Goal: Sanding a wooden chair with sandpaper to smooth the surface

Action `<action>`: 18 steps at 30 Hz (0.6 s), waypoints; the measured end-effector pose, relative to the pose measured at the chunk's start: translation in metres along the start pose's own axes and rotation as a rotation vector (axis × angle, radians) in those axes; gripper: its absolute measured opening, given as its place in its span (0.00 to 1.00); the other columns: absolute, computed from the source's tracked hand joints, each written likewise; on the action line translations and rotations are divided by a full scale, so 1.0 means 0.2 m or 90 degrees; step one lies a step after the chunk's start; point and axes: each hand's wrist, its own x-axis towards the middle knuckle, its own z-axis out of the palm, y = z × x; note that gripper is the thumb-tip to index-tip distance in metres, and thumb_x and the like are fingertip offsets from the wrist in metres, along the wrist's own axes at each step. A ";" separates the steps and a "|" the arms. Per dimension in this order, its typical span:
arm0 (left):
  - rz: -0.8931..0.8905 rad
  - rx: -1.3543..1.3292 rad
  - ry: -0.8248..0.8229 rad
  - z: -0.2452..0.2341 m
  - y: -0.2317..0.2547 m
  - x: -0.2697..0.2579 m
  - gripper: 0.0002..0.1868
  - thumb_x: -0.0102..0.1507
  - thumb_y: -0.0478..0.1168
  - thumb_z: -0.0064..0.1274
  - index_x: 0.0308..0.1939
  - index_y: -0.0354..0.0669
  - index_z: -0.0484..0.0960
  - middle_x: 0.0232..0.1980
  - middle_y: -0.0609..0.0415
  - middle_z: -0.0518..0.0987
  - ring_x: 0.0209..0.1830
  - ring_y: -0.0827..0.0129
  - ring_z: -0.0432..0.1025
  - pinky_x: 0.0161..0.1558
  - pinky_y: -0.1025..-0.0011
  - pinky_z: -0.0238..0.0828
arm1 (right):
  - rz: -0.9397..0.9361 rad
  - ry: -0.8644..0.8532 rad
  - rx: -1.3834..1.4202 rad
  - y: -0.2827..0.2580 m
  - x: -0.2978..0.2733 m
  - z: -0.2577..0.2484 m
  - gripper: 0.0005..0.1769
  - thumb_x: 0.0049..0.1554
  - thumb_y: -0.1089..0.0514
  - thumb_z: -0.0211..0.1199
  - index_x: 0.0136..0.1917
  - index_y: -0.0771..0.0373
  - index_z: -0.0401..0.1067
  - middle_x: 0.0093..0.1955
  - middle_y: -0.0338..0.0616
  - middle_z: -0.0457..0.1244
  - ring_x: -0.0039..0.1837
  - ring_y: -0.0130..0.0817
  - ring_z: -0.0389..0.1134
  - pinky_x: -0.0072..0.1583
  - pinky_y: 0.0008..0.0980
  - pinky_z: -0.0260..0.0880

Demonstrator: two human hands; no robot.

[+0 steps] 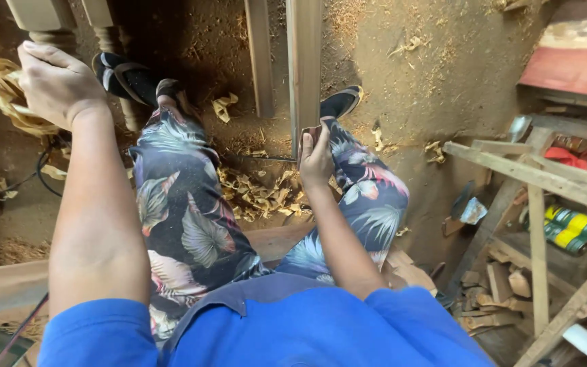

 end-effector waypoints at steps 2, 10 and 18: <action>0.044 -0.035 0.031 -0.02 0.00 0.02 0.25 0.69 0.52 0.28 0.35 0.49 0.81 0.25 0.47 0.86 0.22 0.45 0.79 0.21 0.48 0.72 | -0.007 0.015 -0.034 -0.02 0.02 0.03 0.32 0.68 0.37 0.38 0.74 0.59 0.54 0.66 0.59 0.65 0.56 0.59 0.72 0.47 0.52 0.74; 0.046 -0.060 0.007 -0.05 0.07 0.04 0.25 0.69 0.52 0.26 0.36 0.48 0.81 0.27 0.46 0.86 0.23 0.48 0.80 0.22 0.52 0.73 | 0.093 0.006 0.070 -0.49 0.92 0.03 0.39 0.58 0.25 0.27 0.65 0.47 0.62 0.50 0.49 0.73 0.49 0.50 0.76 0.45 0.44 0.77; 0.023 0.017 -0.006 -0.02 -0.02 0.03 0.23 0.66 0.57 0.31 0.31 0.65 0.84 0.31 0.53 0.88 0.29 0.44 0.79 0.33 0.49 0.68 | -0.055 0.018 0.264 -0.15 0.34 -0.01 0.31 0.67 0.38 0.44 0.70 0.64 0.61 0.62 0.63 0.67 0.65 0.57 0.69 0.62 0.44 0.68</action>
